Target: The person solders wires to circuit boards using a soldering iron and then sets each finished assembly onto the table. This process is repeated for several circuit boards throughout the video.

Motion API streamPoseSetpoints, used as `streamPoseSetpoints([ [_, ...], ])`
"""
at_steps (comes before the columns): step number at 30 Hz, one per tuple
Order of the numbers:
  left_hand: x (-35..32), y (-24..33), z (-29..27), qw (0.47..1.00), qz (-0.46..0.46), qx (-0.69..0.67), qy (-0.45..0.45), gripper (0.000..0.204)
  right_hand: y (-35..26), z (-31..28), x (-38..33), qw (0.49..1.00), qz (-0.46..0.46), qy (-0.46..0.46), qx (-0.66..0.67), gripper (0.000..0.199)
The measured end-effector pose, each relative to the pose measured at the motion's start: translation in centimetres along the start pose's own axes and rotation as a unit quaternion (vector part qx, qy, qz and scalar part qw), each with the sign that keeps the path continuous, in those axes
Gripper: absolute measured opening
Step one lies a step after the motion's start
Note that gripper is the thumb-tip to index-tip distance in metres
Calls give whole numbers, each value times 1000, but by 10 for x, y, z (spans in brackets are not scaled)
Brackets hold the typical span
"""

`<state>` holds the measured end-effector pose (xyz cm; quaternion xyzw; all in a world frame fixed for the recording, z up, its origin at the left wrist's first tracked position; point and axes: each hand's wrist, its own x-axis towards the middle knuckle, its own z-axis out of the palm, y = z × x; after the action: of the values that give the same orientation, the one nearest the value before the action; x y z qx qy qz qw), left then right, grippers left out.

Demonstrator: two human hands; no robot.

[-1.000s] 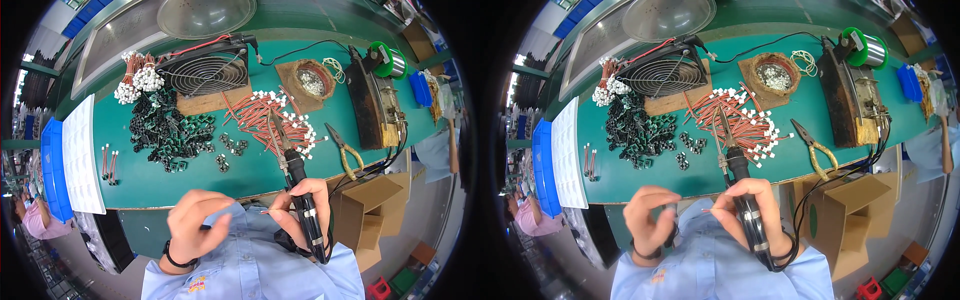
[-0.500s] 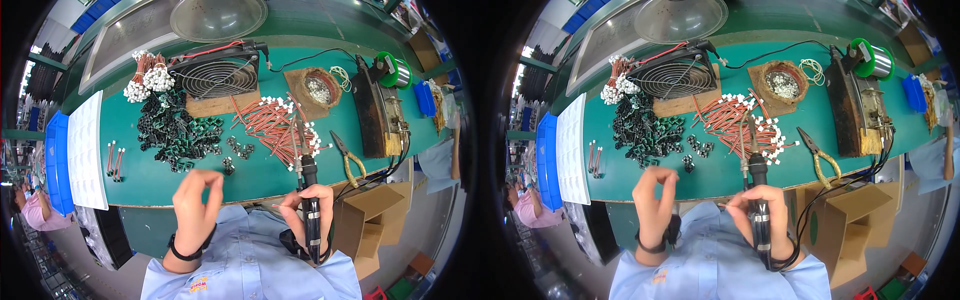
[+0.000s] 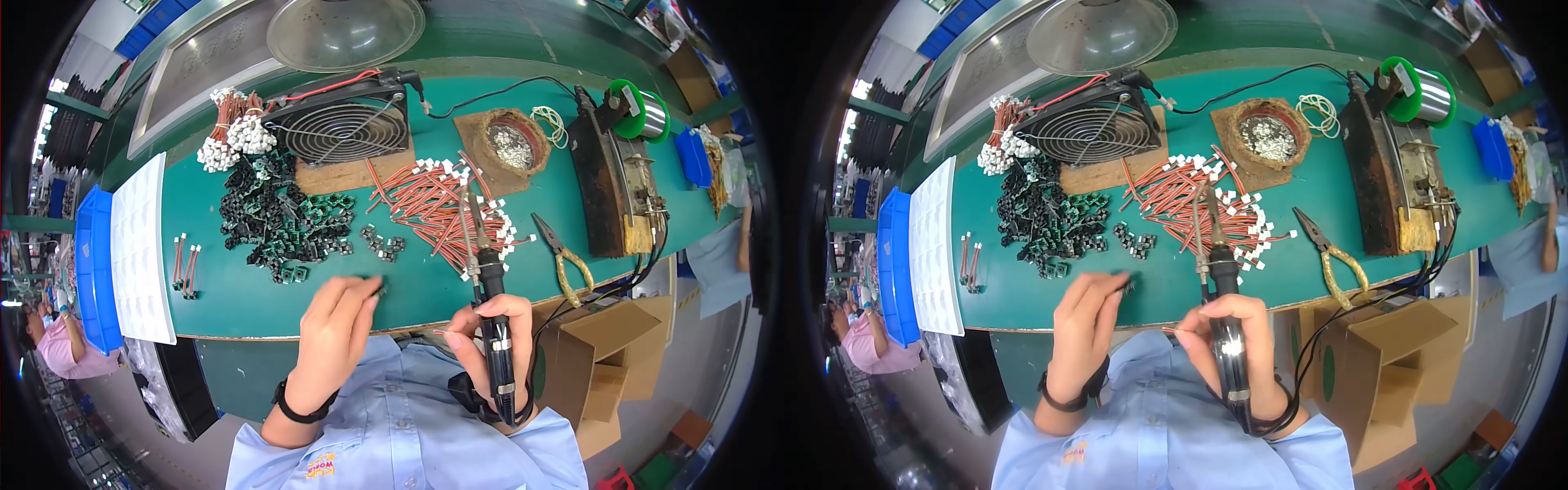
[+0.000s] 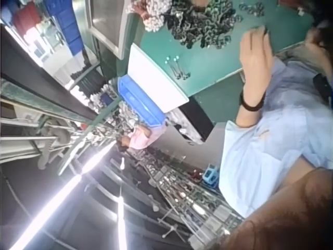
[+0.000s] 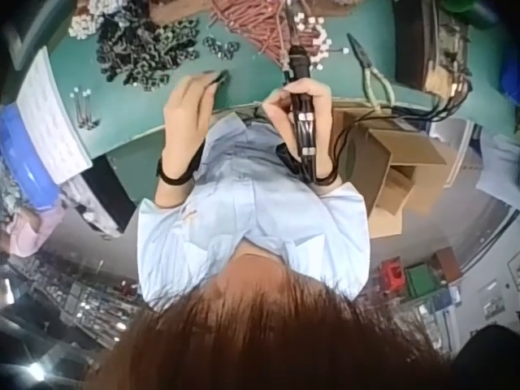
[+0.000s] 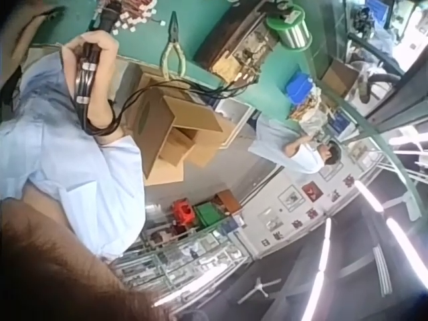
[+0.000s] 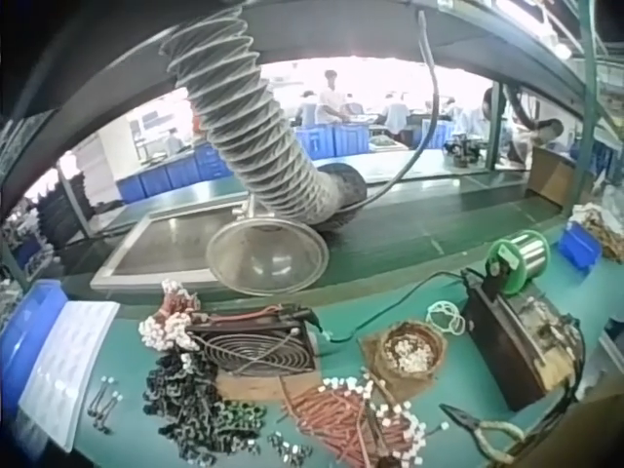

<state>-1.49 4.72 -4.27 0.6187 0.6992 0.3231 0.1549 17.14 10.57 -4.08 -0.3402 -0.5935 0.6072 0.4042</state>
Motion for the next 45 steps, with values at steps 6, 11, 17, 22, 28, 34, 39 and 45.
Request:
streamPoseSetpoints([
  [6, -15, 27, 3, 915, -123, -377, -78, 23, 6, 15, -2, 994, -7, -28, 108, 42],
  [11, -13, 28, 2, 782, -220, -578, -82, 22, 4, 23, -7, 993, 5, -8, 120, 42],
  [17, -13, 28, 2, 782, -224, -579, -49, 22, 0, 26, -7, 992, -4, -7, 123, 42],
  [22, -16, 26, -8, 749, -214, -625, -51, 24, -9, 15, -4, 997, 13, -27, 72, 43],
  [28, -18, 16, -10, 719, -140, -672, -113, 26, -17, 17, -1, 994, 26, -60, 87, 44],
  [34, -16, 33, -12, 716, -237, -652, -78, 22, -17, 22, -2, 993, -3, -67, 99, 45],
  [39, -21, 21, -5, 677, -191, -704, -97, 21, -15, 26, -3, 992, -35, -59, 102, 45],
  [45, -22, 19, -4, 679, -165, -708, -107, 20, -19, 23, -2, 995, -47, -79, 44, 45],
])
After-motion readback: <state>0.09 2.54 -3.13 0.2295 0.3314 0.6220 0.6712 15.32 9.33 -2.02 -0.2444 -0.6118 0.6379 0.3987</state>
